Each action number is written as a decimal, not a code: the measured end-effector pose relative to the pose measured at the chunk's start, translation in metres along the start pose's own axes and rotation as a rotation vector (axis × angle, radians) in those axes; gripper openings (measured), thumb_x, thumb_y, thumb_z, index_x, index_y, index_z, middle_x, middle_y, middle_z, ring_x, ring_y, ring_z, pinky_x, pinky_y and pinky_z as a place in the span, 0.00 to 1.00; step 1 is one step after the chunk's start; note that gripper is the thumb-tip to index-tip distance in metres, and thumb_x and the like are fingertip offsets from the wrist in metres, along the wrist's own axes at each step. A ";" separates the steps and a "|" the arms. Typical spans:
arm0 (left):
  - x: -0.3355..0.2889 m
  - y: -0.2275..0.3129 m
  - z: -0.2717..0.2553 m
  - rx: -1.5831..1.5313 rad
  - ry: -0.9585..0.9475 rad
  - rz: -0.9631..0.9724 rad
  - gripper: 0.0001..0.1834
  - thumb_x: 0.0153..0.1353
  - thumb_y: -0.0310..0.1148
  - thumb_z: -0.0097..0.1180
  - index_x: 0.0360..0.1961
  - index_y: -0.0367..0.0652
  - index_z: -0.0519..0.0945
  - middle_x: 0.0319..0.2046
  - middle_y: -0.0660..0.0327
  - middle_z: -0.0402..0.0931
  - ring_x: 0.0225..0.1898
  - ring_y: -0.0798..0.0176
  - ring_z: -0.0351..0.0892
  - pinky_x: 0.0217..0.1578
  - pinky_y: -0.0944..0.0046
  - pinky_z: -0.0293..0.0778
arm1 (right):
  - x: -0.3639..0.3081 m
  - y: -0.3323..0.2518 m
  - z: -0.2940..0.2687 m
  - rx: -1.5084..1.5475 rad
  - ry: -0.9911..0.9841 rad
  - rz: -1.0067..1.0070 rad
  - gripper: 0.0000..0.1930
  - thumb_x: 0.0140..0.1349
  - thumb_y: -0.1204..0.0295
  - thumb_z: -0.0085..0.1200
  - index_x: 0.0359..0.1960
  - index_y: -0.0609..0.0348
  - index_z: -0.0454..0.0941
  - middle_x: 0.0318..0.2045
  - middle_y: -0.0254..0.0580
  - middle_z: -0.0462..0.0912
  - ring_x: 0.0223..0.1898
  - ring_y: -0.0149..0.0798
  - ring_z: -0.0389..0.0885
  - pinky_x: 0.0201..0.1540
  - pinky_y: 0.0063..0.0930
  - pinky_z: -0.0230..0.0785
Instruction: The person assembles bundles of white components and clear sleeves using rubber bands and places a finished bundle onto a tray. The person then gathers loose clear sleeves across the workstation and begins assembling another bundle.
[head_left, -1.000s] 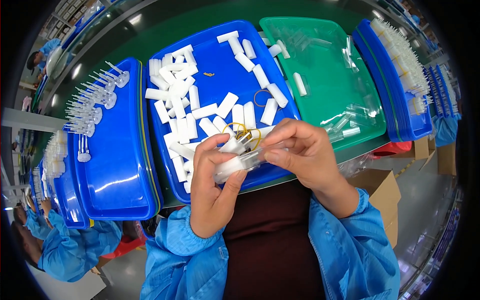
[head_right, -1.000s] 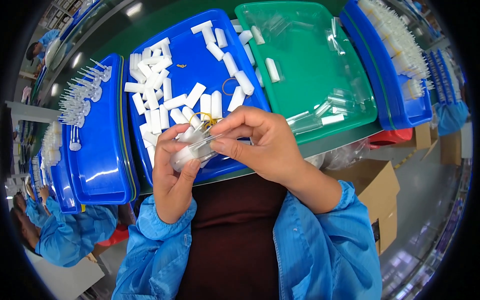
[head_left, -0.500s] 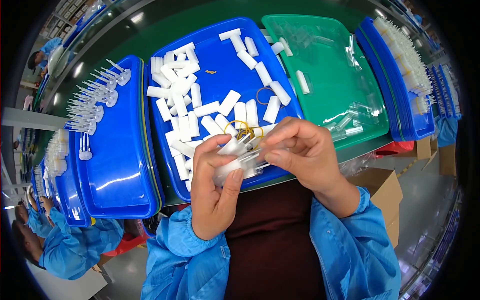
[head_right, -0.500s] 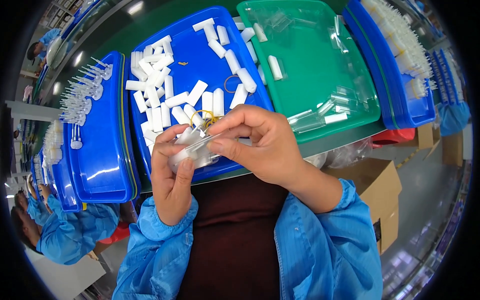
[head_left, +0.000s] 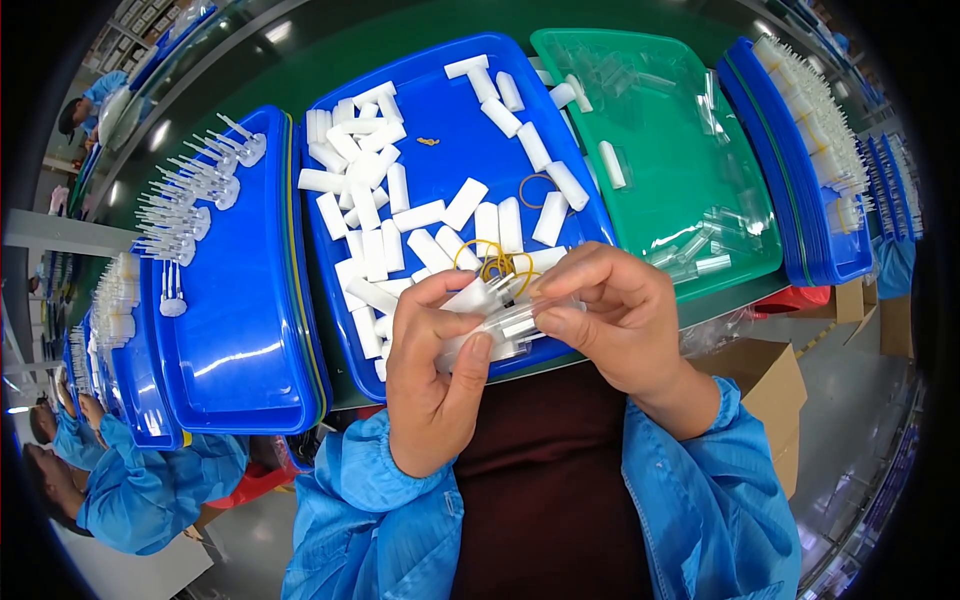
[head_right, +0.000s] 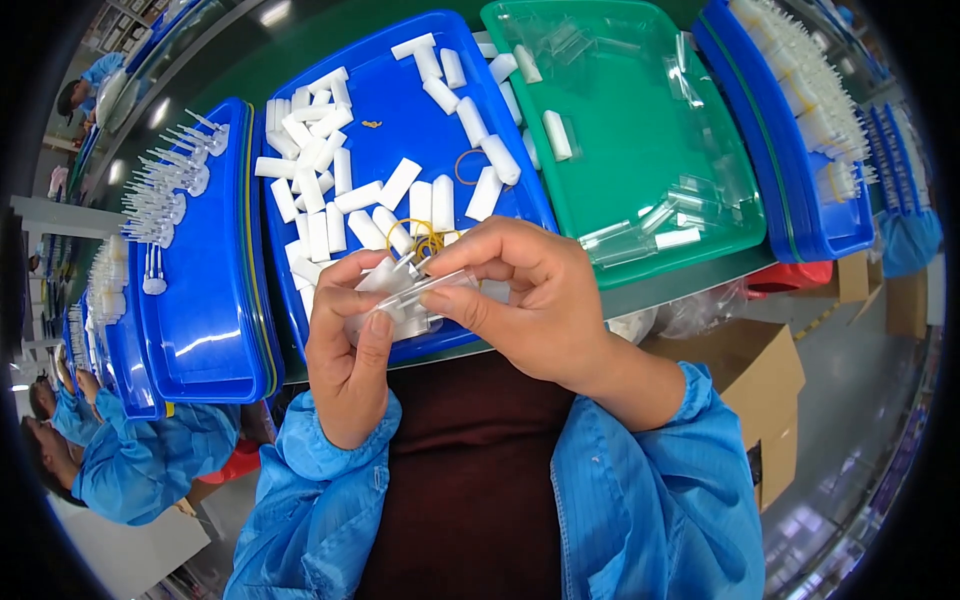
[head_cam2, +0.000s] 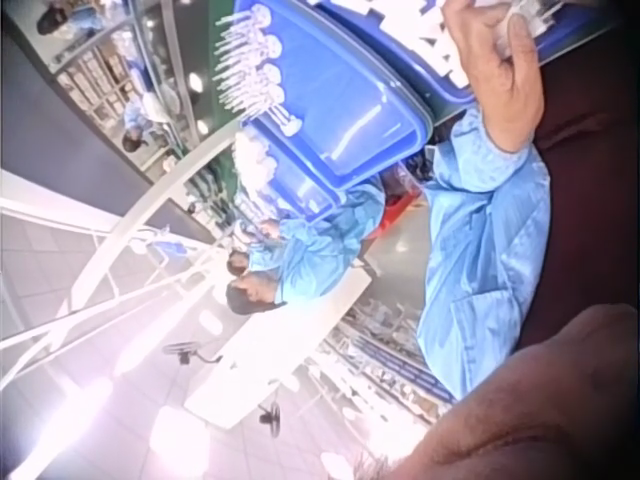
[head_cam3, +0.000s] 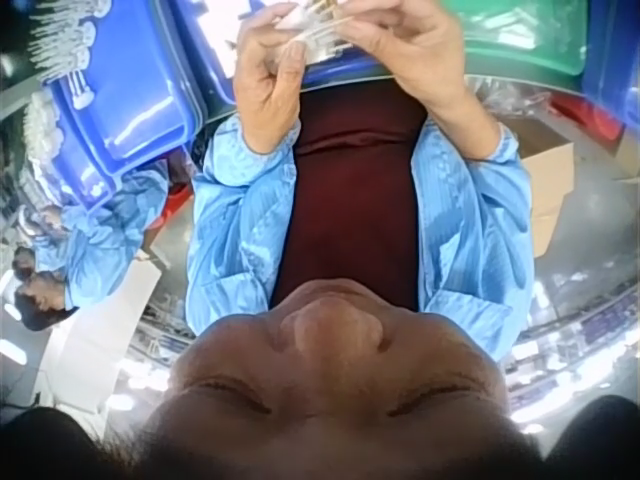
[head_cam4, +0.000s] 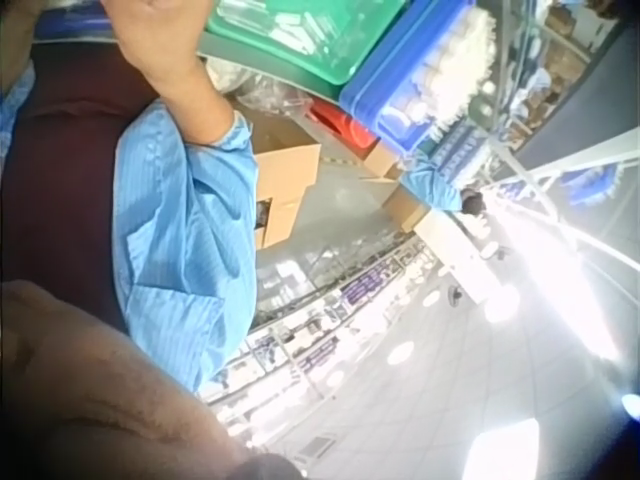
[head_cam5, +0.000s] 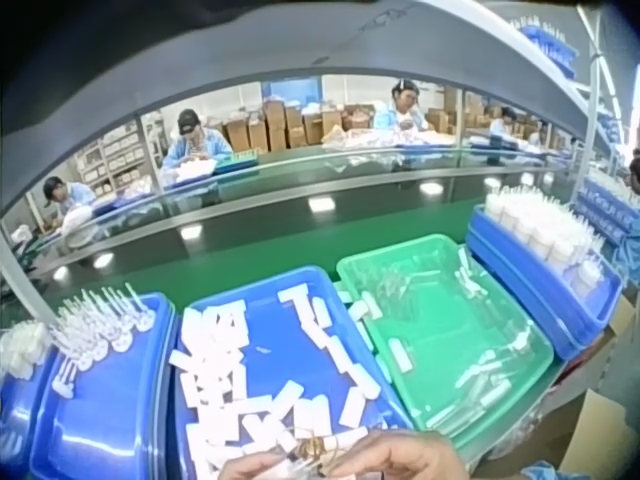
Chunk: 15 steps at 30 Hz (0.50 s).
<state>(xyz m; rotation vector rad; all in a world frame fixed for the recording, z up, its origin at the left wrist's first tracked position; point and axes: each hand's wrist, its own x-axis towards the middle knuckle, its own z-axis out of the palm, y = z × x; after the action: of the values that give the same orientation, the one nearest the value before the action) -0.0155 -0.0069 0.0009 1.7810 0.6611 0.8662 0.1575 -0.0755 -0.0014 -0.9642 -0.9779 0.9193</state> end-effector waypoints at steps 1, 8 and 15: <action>0.000 0.000 0.000 0.000 0.000 0.000 0.05 0.62 0.25 0.52 0.39 0.38 0.72 0.53 0.49 0.66 0.46 0.58 0.72 0.47 0.63 0.68 | 0.001 -0.001 0.000 -0.024 -0.003 -0.001 0.10 0.55 0.80 0.61 0.39 0.68 0.77 0.37 0.44 0.79 0.41 0.32 0.81 0.46 0.25 0.75; -0.003 0.002 -0.003 0.114 -0.077 0.032 0.09 0.60 0.25 0.54 0.41 0.37 0.72 0.57 0.45 0.59 0.51 0.50 0.68 0.52 0.56 0.65 | 0.006 -0.013 -0.005 -0.238 -0.001 0.111 0.10 0.51 0.77 0.65 0.36 0.64 0.81 0.36 0.43 0.83 0.38 0.32 0.82 0.43 0.24 0.74; -0.006 0.000 -0.001 0.139 -0.062 0.010 0.12 0.59 0.24 0.54 0.44 0.39 0.71 0.60 0.45 0.55 0.58 0.48 0.62 0.56 0.54 0.62 | 0.005 -0.016 -0.009 -0.619 -0.035 -0.089 0.10 0.48 0.71 0.67 0.34 0.55 0.83 0.33 0.36 0.85 0.34 0.31 0.82 0.41 0.25 0.63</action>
<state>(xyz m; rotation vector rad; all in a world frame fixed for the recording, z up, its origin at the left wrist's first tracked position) -0.0195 -0.0107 -0.0003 1.9292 0.6860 0.7847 0.1700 -0.0777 0.0128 -1.4081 -1.3619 0.5613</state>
